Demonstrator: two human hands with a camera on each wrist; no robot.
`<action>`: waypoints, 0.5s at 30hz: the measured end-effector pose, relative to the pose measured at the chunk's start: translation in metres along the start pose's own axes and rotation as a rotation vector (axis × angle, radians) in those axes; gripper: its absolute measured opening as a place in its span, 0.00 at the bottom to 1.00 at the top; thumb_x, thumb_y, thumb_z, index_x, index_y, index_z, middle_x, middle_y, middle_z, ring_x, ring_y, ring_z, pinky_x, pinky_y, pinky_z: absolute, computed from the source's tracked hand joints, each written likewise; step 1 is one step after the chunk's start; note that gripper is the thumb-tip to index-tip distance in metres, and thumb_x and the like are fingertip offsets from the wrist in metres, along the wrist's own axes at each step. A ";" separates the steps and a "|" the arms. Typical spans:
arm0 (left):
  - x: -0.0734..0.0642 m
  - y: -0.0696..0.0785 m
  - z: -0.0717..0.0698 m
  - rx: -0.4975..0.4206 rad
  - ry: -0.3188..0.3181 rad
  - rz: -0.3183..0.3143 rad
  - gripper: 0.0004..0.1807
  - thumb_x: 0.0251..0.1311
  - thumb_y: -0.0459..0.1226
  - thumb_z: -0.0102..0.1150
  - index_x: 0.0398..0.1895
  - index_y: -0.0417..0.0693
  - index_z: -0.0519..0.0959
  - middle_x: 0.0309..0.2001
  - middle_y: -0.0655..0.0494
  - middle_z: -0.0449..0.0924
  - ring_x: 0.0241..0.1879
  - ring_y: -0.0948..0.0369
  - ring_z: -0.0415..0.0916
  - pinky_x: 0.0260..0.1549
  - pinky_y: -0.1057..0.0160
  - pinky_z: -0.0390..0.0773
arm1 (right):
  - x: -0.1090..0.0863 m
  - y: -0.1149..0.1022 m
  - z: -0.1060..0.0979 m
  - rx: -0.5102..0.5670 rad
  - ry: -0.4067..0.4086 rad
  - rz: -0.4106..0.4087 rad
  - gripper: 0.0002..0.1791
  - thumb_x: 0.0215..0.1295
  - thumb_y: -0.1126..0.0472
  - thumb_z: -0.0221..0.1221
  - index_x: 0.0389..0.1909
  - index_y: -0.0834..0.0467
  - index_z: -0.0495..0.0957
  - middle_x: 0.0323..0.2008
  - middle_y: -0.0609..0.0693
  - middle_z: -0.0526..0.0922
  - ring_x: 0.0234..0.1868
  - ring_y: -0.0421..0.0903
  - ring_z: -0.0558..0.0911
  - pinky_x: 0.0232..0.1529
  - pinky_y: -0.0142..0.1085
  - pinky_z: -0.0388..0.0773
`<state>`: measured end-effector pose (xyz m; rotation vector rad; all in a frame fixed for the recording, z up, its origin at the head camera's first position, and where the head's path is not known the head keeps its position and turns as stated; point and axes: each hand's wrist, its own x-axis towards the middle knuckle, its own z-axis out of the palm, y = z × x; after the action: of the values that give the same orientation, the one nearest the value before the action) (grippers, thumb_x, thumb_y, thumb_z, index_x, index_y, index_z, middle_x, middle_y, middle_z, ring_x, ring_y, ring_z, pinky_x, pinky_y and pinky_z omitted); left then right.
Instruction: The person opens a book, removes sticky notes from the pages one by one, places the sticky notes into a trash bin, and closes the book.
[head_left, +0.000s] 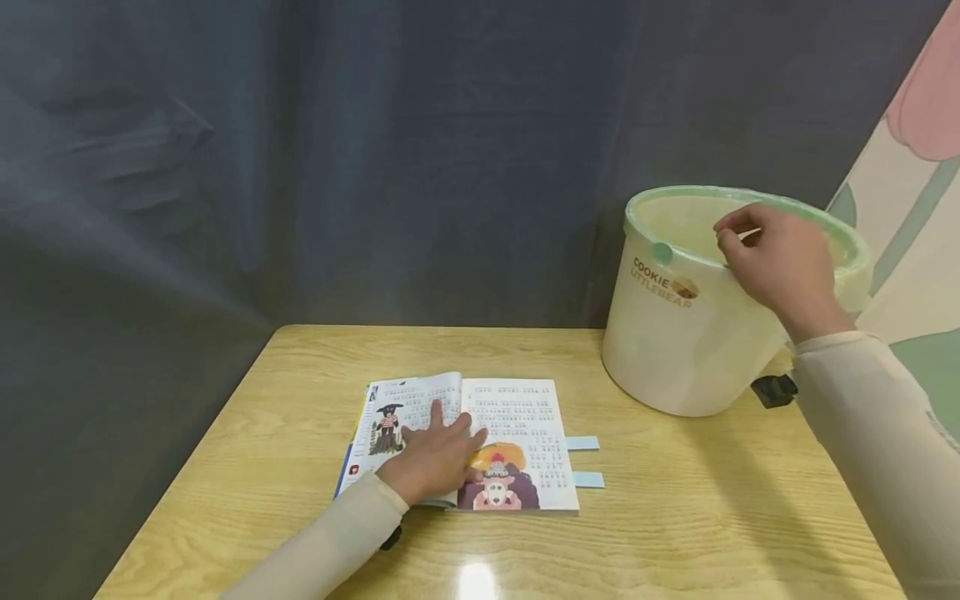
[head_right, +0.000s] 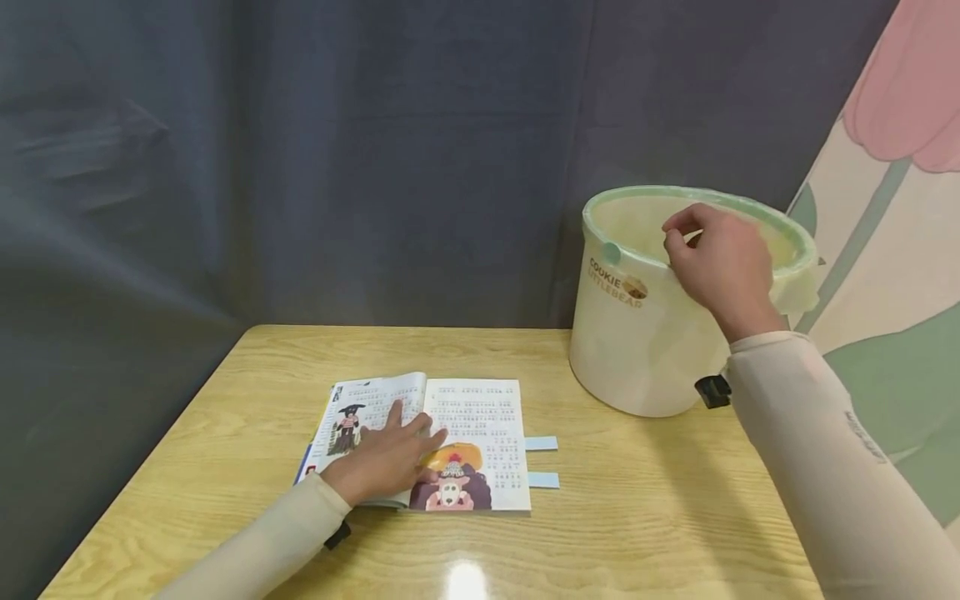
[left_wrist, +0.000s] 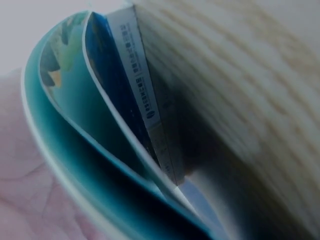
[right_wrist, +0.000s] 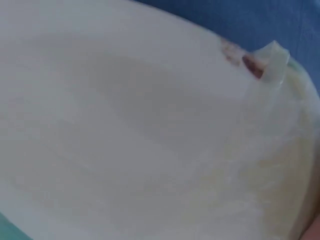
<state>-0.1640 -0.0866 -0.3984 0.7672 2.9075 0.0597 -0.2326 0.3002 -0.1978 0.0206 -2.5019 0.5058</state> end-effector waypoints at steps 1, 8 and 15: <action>0.000 0.000 0.000 0.001 0.000 0.002 0.33 0.63 0.55 0.60 0.72 0.61 0.69 0.71 0.51 0.66 0.73 0.28 0.49 0.45 0.19 0.70 | -0.003 -0.001 0.001 0.012 0.025 -0.030 0.19 0.70 0.53 0.48 0.47 0.57 0.82 0.44 0.62 0.85 0.31 0.47 0.75 0.32 0.40 0.64; 0.001 0.003 0.001 -0.016 -0.014 0.008 0.34 0.64 0.55 0.59 0.73 0.62 0.67 0.72 0.52 0.65 0.74 0.29 0.47 0.47 0.18 0.68 | -0.032 -0.020 0.009 0.121 0.271 -0.334 0.12 0.64 0.64 0.53 0.37 0.65 0.85 0.36 0.66 0.85 0.40 0.63 0.78 0.42 0.53 0.66; -0.002 0.003 0.002 -0.005 -0.024 0.005 0.34 0.64 0.56 0.57 0.73 0.62 0.66 0.72 0.53 0.64 0.74 0.29 0.47 0.46 0.19 0.69 | -0.083 -0.046 0.044 0.198 0.331 -0.610 0.10 0.60 0.60 0.55 0.30 0.61 0.83 0.33 0.57 0.85 0.44 0.61 0.78 0.48 0.54 0.64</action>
<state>-0.1604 -0.0852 -0.3995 0.7689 2.8817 0.0572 -0.1822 0.2332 -0.2605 0.6940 -1.9765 0.4465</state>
